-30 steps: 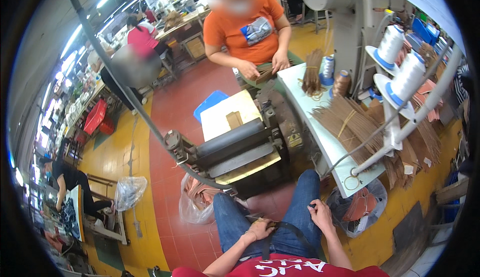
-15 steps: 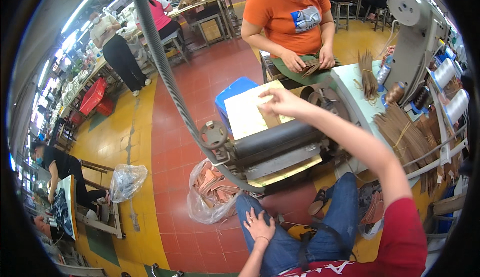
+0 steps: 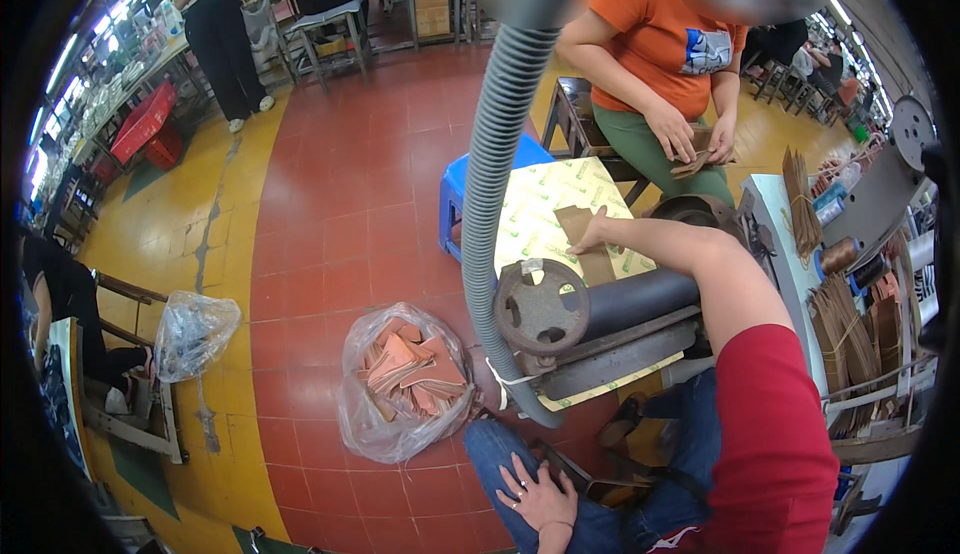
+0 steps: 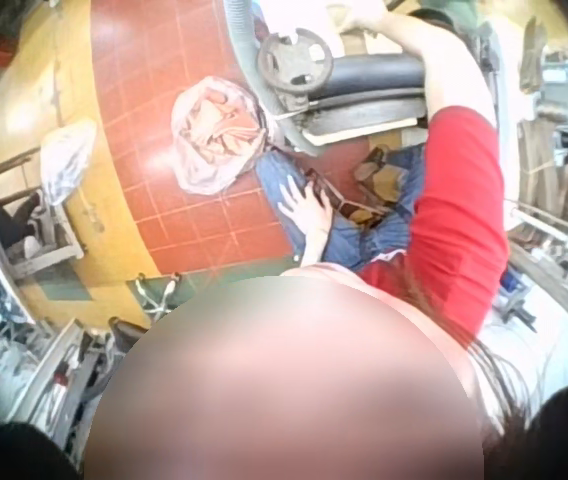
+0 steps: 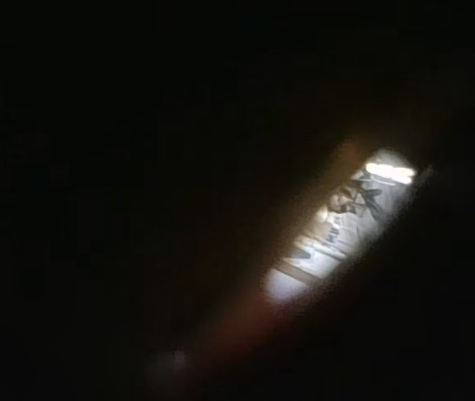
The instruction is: The person sits at a workstation and repeatedly feeds flat cardboard pieces through a roller machine. They handle the pieces one at a time, aligning them before insertion and stacking the processed pieces on their lap.
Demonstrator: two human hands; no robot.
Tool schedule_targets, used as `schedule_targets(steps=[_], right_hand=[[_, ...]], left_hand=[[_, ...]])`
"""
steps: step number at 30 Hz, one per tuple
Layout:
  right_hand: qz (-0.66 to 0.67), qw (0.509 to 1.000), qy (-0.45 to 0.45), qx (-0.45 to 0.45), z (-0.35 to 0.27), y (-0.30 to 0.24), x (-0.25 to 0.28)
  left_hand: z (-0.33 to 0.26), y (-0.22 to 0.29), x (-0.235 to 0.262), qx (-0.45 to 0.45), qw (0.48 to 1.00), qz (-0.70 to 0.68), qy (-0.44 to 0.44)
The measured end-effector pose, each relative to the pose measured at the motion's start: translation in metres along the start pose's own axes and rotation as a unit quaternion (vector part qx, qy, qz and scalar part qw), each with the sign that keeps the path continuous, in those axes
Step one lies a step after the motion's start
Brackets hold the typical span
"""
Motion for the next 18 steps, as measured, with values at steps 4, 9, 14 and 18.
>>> schedule_targets(steps=[4,9,14,18], right_hand=[[0.032,0.999,0.014,-0.018,0.017,0.013,-0.003],[0.028,0.998,0.058,0.001,0.02,-0.002,0.0],[-0.08,0.99,0.075,0.093,0.01,-0.028,0.005],[-0.23,0.939,0.174,0.188,-0.014,-0.047,0.021]], left_hand=[[0.004,-0.002,0.001,0.0,1.0,-0.014,0.004],[0.003,-0.004,-0.001,0.0,1.0,-0.011,0.006],[0.004,-0.001,-0.002,-0.006,1.0,0.009,0.017],[0.003,0.0,-0.001,-0.006,1.0,0.004,0.019]])
Point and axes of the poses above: each hand's wrist, its own z-axis towards the middle knuckle, its own x-axis out of the back of the hand, y = z × x, the point moved 6 cm from there along z, towards the middle knuckle, and after that the axes turned 10 degrees about -z, right-handed, at the moved point
